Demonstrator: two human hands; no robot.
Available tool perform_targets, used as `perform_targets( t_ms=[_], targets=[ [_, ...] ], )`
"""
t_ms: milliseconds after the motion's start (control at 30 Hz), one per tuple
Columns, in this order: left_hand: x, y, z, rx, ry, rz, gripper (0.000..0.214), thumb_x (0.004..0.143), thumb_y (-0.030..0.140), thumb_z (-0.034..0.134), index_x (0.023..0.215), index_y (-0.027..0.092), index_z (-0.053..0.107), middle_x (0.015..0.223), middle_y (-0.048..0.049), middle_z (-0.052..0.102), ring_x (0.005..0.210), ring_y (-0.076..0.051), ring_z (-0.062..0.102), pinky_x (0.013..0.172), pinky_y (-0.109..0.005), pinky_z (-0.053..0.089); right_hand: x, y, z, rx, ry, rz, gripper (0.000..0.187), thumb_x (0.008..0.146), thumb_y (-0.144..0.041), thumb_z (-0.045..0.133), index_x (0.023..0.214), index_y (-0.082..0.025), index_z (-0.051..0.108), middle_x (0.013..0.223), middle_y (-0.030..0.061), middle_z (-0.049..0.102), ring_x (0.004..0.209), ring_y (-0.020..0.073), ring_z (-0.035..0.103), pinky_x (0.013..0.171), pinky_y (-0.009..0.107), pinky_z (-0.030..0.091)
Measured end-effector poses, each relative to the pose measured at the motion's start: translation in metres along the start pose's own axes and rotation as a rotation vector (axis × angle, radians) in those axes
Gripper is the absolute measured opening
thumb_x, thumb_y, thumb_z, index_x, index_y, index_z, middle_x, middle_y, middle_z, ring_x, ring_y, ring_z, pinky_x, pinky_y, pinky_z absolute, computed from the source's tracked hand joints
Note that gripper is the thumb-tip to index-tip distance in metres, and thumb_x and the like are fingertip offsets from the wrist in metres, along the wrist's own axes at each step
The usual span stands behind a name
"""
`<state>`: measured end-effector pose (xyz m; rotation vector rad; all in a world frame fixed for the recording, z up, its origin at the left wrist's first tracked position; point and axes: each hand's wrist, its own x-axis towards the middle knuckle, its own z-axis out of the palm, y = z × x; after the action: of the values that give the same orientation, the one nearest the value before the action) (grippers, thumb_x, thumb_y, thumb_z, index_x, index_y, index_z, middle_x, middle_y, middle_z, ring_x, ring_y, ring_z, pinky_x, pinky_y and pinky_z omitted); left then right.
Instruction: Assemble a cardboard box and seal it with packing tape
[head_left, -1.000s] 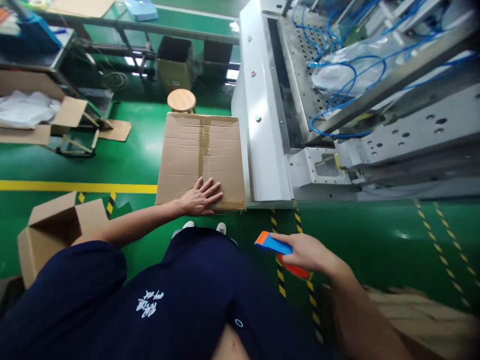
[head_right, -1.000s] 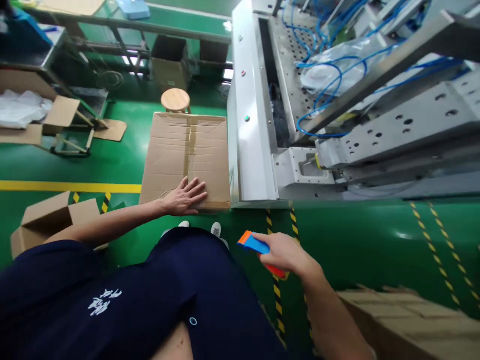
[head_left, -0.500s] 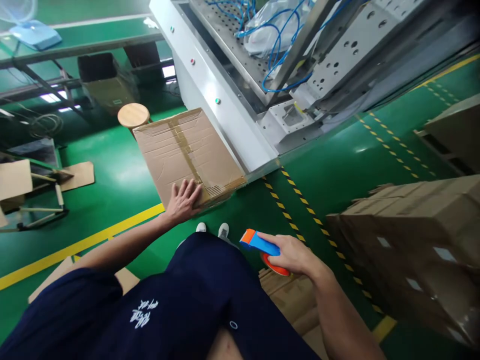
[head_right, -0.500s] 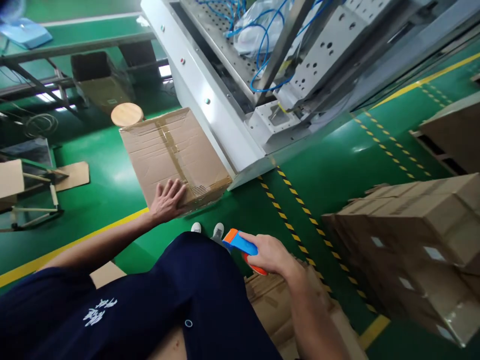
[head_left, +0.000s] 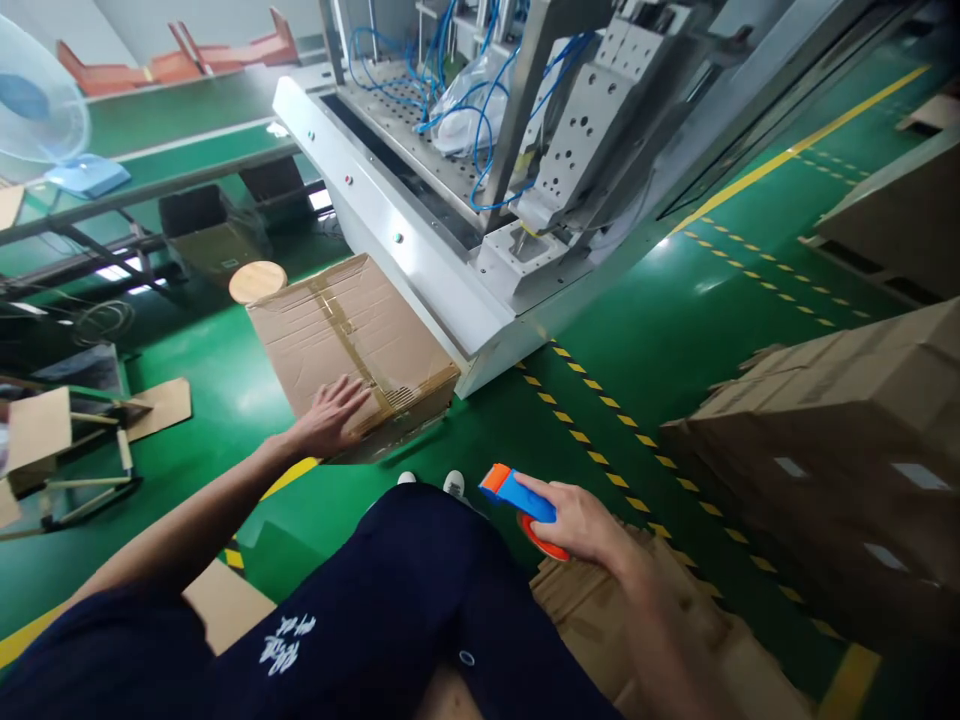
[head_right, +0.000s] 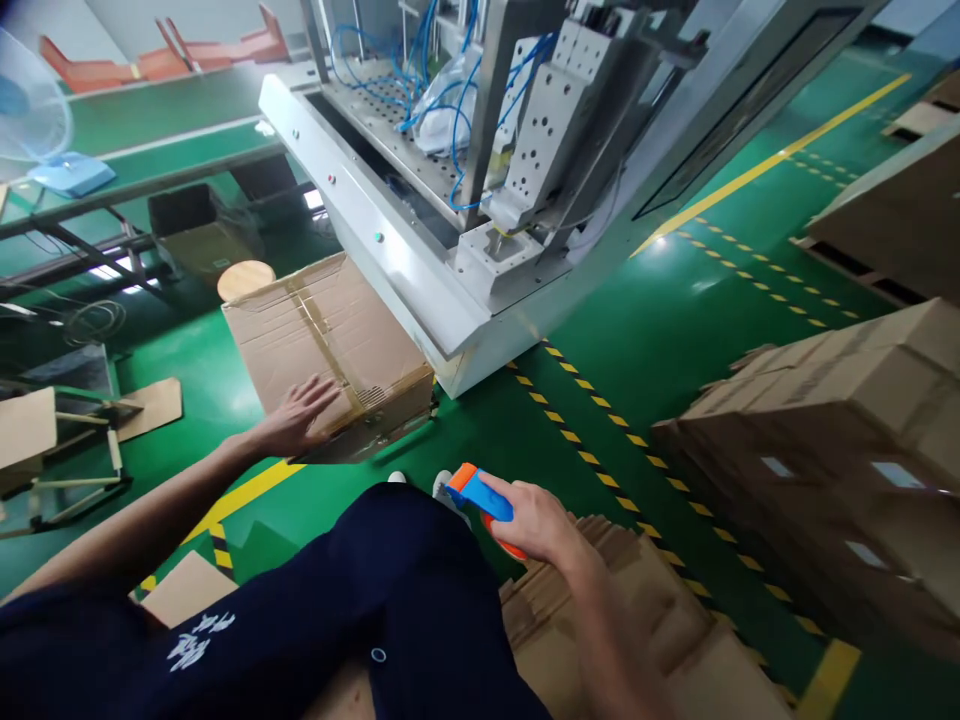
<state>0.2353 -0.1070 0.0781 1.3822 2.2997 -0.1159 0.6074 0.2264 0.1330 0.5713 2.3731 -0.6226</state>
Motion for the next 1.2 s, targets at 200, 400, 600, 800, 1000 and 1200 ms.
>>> perform_targets(
  t_ms=[200,400,600,800,1000,1200],
  targets=[
    [0.159,0.073,-0.032,0.099,0.004,0.129,0.133,0.072,0.047,0.086,0.177,0.017,0.011,0.178,-0.0211,-0.008,0.164,-0.049,-0.006,0.123,-0.078,0.007,-0.010,0.030,0.014,0.124,0.049,0.032,0.082,0.085,-0.030,0.062,0.165,-0.037,0.048,0.105,0.0044,0.065,0.096,0.0218,0.064,0.083,0.033,0.042],
    [0.241,0.120,-0.055,0.173,-0.090,0.169,0.113,0.070,0.037,0.083,0.172,0.028,0.034,0.177,-0.0160,0.023,0.163,-0.050,0.005,0.120,-0.082,0.002,-0.032,0.060,0.036,0.250,0.026,0.132,0.079,0.089,-0.031,0.061,0.167,-0.032,0.047,0.112,0.0052,0.067,0.099,0.0219,0.065,0.088,0.034,0.045],
    [0.271,0.144,-0.063,-0.012,-0.155,0.024,0.070,0.075,0.029,0.082,0.144,0.020,0.070,0.135,-0.0164,0.070,0.135,-0.041,0.054,0.122,-0.067,0.024,-0.033,0.083,0.046,0.372,0.056,0.086,0.078,0.088,-0.037,0.059,0.165,-0.027,0.050,0.117,0.0085,0.070,0.103,0.0242,0.068,0.090,0.035,0.050],
    [0.243,0.157,-0.058,-0.393,0.016,0.068,0.054,0.103,0.049,0.062,0.147,0.018,0.067,0.137,-0.0101,0.071,0.126,-0.023,0.065,0.109,-0.028,0.045,0.000,0.084,0.021,0.418,0.155,-0.115,0.075,0.086,-0.045,0.062,0.159,-0.029,0.058,0.136,0.0094,0.069,0.119,0.0298,0.069,0.100,0.041,0.057],
    [0.123,0.105,-0.033,-0.877,0.258,0.275,0.042,0.099,0.042,0.066,0.129,0.015,0.077,0.126,-0.0089,0.076,0.108,-0.023,0.072,0.093,-0.029,0.051,0.037,0.026,-0.017,0.745,0.300,-0.290,0.075,0.091,-0.047,0.071,0.161,-0.027,0.052,0.159,0.0064,0.055,0.143,0.0272,0.056,0.119,0.038,0.047],
    [-0.045,-0.020,0.034,-1.145,0.391,0.046,0.052,0.098,0.055,0.062,0.122,0.012,0.078,0.120,-0.0134,0.077,0.107,-0.025,0.073,0.093,-0.032,0.053,0.098,-0.129,-0.002,1.016,0.262,-0.465,0.084,0.084,-0.039,0.079,0.162,-0.026,0.047,0.132,0.0103,0.068,0.094,0.0200,0.069,0.082,0.031,0.059]
  ],
)
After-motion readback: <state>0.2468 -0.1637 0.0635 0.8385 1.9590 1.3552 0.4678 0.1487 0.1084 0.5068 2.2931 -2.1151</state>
